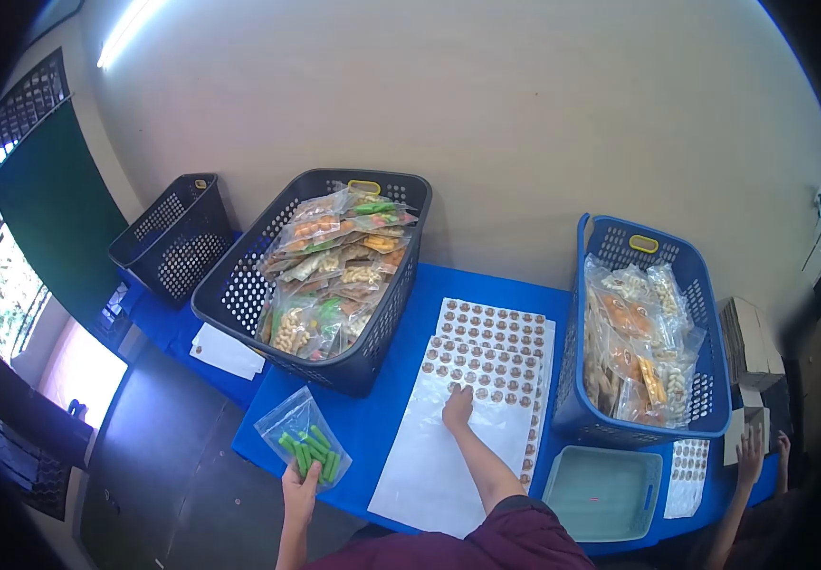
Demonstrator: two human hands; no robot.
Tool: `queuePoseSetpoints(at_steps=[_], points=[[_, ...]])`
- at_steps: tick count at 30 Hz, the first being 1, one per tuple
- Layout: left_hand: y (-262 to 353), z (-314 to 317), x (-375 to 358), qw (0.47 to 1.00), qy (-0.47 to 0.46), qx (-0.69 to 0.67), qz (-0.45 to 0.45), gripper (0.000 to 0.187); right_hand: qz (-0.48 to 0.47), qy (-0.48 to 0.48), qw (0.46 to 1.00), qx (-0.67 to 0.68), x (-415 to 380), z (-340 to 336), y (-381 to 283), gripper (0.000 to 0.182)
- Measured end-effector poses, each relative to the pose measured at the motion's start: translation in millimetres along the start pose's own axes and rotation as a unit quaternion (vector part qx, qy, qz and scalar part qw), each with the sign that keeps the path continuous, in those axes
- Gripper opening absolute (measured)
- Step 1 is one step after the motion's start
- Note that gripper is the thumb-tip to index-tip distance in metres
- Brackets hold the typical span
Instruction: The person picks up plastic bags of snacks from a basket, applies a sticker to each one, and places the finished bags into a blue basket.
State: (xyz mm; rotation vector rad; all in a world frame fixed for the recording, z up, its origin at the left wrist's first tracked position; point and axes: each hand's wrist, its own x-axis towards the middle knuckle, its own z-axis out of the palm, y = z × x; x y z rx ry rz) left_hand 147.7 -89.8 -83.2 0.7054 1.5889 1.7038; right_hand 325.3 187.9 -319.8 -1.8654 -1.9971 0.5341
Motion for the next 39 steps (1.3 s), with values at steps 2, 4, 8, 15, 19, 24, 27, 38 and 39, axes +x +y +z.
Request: queuePoseSetpoints(at_steps=[2, 4, 8, 15, 19, 24, 27, 38, 39], points=[[3, 1, 0, 1.0, -0.001, 0.007, 0.0, 0.026, 0.038, -0.016, 0.999, 0.028, 5, 0, 2, 0.05], [5, 3, -1, 1.0, -0.004, 0.005, 0.0, 0.027, 0.055, -0.024, 0.997, 0.049, 11, -2, 0, 0.049], [1, 0, -7, 1.0, -0.01, 0.007, 0.005, 0.027, 0.047, -0.03, 0.997, 0.049, 16, 3, 5, 0.045], [-3, -18, -17, 1.0, -0.006, 0.029, 0.005, 0.026, -0.003, -0.018, 0.998, 0.063, 10, 1, 10, 0.04], [3, -18, -11, 0.999, -0.036, -0.007, 0.001, 0.025, -0.104, 0.019, 0.993, -0.048, 1, 11, 14, 0.036], [-8, -25, 2, 0.996, -0.082, 0.022, -0.007, 0.023, -0.14, -0.012, 0.98, -0.139, -25, -5, -1, 0.038], [-5, -24, 7, 0.994, -0.111, 0.021, 0.001, 0.024, -0.139, -0.015, 0.982, -0.124, -40, -16, -6, 0.042], [-14, -17, 22, 0.977, -0.212, -0.009, -0.026, 0.024, -0.067, 0.102, 0.98, 0.155, -99, -57, -26, 0.06], [-14, -15, 22, 0.974, -0.224, 0.001, -0.029, 0.024, -0.059, 0.108, 0.972, 0.199, -111, -68, -26, 0.058]])
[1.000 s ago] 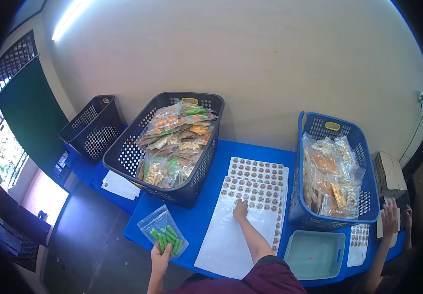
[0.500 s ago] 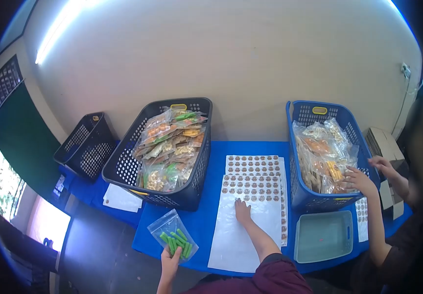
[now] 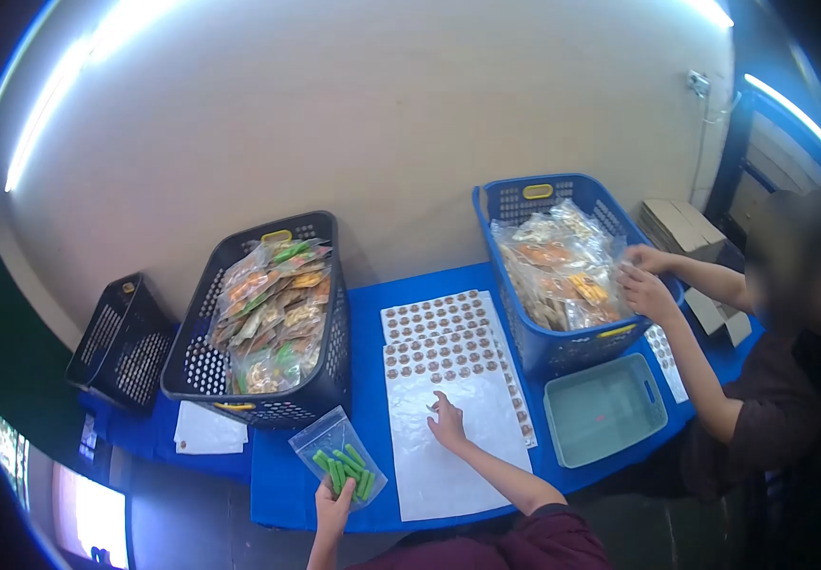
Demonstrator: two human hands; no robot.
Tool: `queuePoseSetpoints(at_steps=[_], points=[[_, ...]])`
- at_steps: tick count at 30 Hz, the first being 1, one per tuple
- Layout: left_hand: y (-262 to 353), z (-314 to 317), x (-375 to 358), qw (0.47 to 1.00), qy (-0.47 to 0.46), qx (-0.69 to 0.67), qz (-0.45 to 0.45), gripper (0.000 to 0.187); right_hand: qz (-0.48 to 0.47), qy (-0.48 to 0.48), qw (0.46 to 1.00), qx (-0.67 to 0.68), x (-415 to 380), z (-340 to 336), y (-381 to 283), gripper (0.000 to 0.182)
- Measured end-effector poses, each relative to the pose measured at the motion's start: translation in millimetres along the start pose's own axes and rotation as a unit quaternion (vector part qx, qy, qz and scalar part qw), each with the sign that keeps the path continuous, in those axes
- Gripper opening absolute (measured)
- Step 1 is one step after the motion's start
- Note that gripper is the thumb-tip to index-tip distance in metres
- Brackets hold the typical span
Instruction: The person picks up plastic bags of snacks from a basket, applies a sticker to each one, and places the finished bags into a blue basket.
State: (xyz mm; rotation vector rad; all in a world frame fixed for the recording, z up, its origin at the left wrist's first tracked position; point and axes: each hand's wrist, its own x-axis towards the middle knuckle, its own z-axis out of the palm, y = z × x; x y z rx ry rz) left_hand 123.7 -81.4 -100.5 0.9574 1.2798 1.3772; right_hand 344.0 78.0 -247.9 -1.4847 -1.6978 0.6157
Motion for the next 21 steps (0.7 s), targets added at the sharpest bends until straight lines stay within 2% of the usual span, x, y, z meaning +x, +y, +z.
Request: queuePoseSetpoints(at_steps=[2, 5, 7, 9, 11, 14, 15, 17, 18, 19, 21], points=[[-1, 8, 7, 0.999, -0.03, 0.013, -0.007, 0.025, 0.002, 0.037, 0.998, 0.056, -14, -16, 2, 0.05], [-6, 17, 19, 0.996, -0.087, 0.03, 0.005, 0.03, 0.023, 0.083, 0.99, 0.115, -40, -78, -29, 0.05], [0, 30, 26, 0.994, -0.108, 0.012, 0.006, 0.031, 0.057, 0.187, 0.956, 0.217, -53, -122, -36, 0.053], [4, 46, 27, 0.992, -0.123, -0.001, 0.007, 0.031, 0.037, 0.316, 0.897, 0.308, -61, -184, -67, 0.053], [5, 59, 28, 0.99, -0.141, -0.014, -0.01, 0.031, 0.038, 0.442, 0.864, 0.237, -75, -241, -113, 0.042], [2, 87, 26, 0.986, -0.168, -0.012, -0.002, 0.032, -0.009, 0.459, 0.884, 0.085, -109, -272, -142, 0.025], [6, 99, 23, 0.985, -0.172, -0.011, 0.0, 0.034, 0.004, 0.437, 0.896, 0.078, -117, -272, -147, 0.016], [11, 118, 19, 0.982, -0.188, -0.006, 0.006, 0.039, 0.031, 0.364, 0.92, 0.145, -122, -259, -150, 0.009], [8, 124, 21, 0.974, -0.227, -0.005, -0.01, 0.044, 0.048, 0.327, 0.927, 0.176, -124, -253, -152, 0.006], [11, 135, 20, 0.972, -0.232, -0.027, -0.034, 0.041, 0.086, 0.286, 0.924, 0.24, -128, -242, -137, 0.009], [22, 154, 13, 0.965, -0.237, -0.069, -0.086, 0.034, 0.098, 0.223, 0.911, 0.332, -127, -237, -134, 0.011]])
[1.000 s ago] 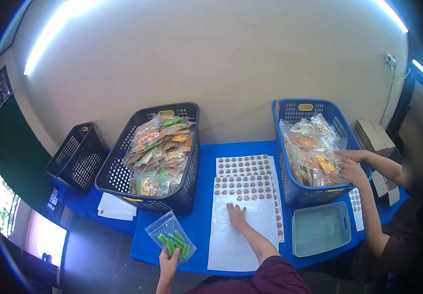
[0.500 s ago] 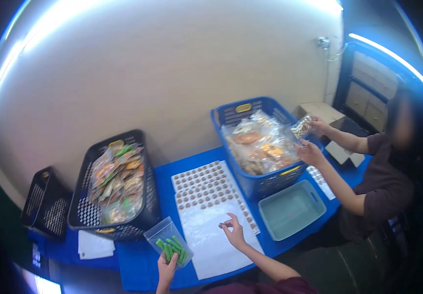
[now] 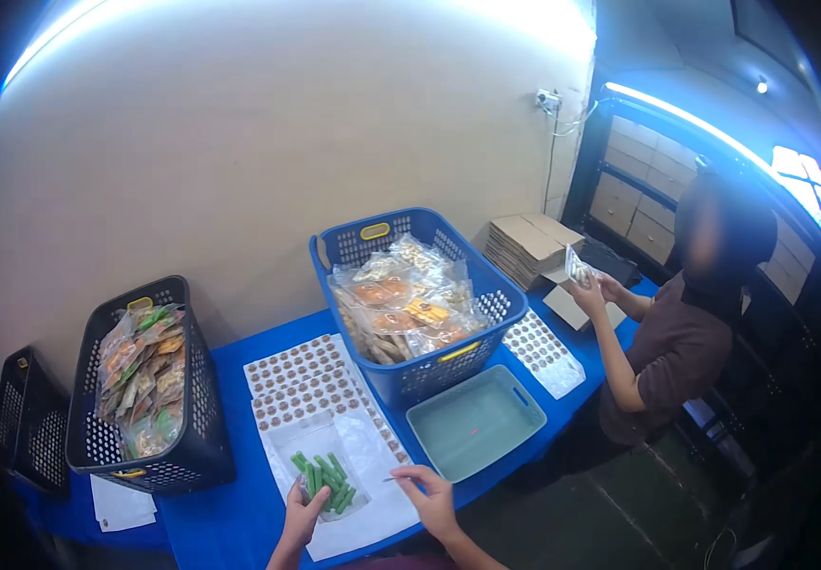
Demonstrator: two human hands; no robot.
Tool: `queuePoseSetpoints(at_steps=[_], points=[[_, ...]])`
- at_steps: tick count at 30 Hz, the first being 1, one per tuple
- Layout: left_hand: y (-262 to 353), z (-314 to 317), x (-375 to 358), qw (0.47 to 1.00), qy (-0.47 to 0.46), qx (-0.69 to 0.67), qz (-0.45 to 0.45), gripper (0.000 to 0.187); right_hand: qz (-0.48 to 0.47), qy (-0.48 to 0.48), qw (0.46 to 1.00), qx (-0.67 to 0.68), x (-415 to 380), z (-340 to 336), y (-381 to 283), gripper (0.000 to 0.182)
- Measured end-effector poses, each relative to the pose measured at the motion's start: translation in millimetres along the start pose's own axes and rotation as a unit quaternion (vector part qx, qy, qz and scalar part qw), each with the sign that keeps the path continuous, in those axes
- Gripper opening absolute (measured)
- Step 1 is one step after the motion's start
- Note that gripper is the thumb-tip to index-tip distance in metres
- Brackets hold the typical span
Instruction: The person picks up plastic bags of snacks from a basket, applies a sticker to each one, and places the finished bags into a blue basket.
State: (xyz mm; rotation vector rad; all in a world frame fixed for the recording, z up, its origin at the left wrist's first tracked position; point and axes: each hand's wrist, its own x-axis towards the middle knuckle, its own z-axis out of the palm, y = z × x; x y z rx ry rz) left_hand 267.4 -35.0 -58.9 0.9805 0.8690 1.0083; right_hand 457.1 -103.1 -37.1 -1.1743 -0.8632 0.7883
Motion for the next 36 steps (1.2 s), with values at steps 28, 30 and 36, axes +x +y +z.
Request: queuePoseSetpoints(at_steps=[28, 30, 36], points=[[15, 244, 80, 0.968, -0.247, -0.036, 0.025, 0.032, -0.11, 0.062, 0.99, -0.062, 93, -145, -89, 0.026], [8, 248, 82, 0.969, -0.244, -0.016, 0.035, 0.032, -0.105, 0.062, 0.991, -0.057, 95, -151, -91, 0.023], [-3, 247, 84, 0.976, -0.208, 0.005, 0.058, 0.032, -0.111, 0.052, 0.991, -0.058, 107, -152, -78, 0.023]])
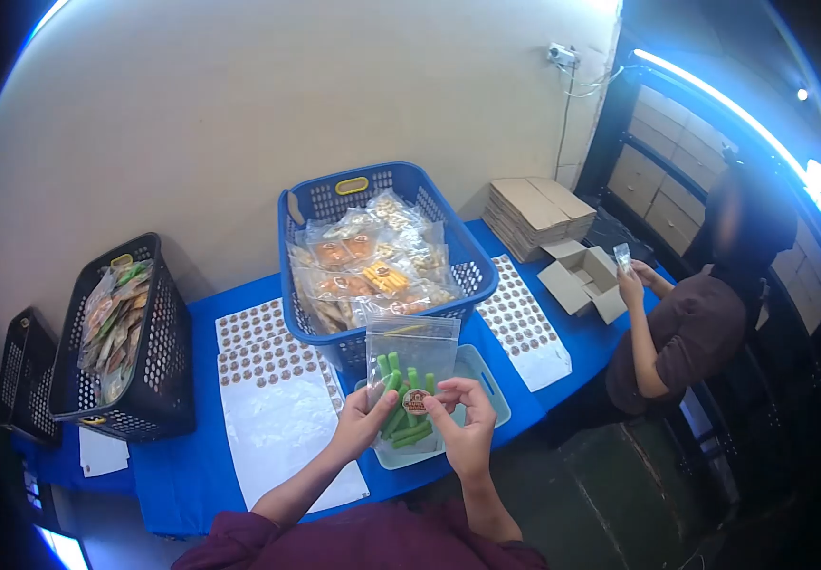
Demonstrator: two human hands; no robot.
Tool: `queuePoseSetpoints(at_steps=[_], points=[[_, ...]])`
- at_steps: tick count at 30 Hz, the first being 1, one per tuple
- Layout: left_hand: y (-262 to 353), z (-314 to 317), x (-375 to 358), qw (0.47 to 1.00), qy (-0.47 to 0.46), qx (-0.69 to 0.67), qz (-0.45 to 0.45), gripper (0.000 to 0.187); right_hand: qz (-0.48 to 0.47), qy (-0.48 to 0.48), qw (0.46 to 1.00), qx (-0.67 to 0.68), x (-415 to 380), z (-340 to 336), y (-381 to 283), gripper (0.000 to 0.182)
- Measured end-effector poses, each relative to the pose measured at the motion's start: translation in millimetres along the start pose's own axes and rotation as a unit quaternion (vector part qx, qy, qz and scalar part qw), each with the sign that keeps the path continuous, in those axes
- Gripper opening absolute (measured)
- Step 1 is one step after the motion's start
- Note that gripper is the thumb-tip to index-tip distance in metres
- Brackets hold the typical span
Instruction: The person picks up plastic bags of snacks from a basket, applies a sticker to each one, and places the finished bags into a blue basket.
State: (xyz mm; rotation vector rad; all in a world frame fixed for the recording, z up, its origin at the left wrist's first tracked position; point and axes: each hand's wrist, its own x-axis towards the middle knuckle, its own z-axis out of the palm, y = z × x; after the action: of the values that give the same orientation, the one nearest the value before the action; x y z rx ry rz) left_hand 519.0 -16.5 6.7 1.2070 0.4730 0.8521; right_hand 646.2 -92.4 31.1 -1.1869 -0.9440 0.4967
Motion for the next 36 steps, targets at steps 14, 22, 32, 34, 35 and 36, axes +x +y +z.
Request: queuePoseSetpoints(at_steps=[14, 22, 32, 34, 35, 36], points=[[-27, -10, 0, 0.995, 0.077, 0.061, 0.023, 0.037, 0.056, -0.015, 0.998, 0.02, 7, 18, 23, 0.025], [-16, -7, -1, 0.993, 0.082, 0.083, 0.018, 0.038, 0.034, -0.011, 0.998, -0.044, 6, 17, 26, 0.027], [-25, -4, 1, 0.994, 0.061, 0.085, 0.01, 0.037, -0.018, 0.011, 0.991, -0.132, 4, 8, 28, 0.03], [-27, -1, 1, 0.995, 0.059, 0.075, 0.021, 0.037, -0.029, 0.012, 0.988, -0.15, 2, 6, 26, 0.031], [-27, 1, 1, 0.996, 0.06, 0.07, 0.018, 0.036, -0.034, 0.012, 0.987, -0.16, 2, 5, 25, 0.032], [-26, 3, 0, 0.996, 0.062, 0.066, 0.016, 0.036, -0.039, 0.012, 0.985, -0.169, 1, 5, 25, 0.032]])
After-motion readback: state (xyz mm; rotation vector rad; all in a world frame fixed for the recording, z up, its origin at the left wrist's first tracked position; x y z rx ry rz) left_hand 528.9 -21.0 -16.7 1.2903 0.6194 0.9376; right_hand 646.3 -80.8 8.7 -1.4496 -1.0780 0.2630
